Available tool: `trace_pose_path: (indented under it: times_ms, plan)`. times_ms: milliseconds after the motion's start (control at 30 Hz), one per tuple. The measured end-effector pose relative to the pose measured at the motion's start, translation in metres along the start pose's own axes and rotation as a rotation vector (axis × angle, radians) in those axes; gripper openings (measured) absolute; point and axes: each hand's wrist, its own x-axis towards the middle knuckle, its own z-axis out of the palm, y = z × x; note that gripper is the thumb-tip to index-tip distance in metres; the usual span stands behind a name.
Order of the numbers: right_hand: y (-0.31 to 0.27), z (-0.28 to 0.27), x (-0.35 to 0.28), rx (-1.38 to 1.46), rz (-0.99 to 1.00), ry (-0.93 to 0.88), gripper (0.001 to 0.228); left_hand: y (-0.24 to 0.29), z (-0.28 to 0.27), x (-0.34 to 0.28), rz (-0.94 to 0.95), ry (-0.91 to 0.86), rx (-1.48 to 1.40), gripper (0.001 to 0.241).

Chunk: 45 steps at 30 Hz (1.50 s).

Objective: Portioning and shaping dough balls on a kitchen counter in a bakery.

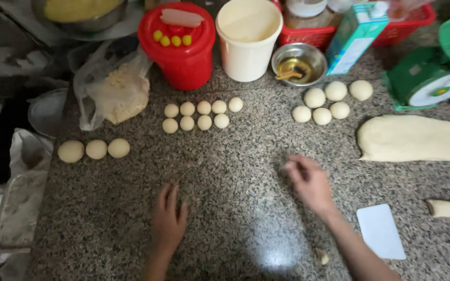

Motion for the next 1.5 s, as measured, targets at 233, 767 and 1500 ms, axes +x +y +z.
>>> trace_pose_path:
  times_ms: [233,767,1500]
  plan:
    - [0.076,-0.042,-0.024,-0.075,0.254,0.009,0.048,-0.005,0.015,-0.021,0.015,0.134,0.19,0.045]
    - [0.027,0.052,-0.046,0.116,0.067,-0.285,0.043,0.001,0.004,-0.024,-0.008,0.109,0.103,0.043]
    - [0.059,0.081,0.006,-0.782,-0.186,0.033,0.064,0.091,0.057,0.04,0.154,0.065,-0.101,0.036]
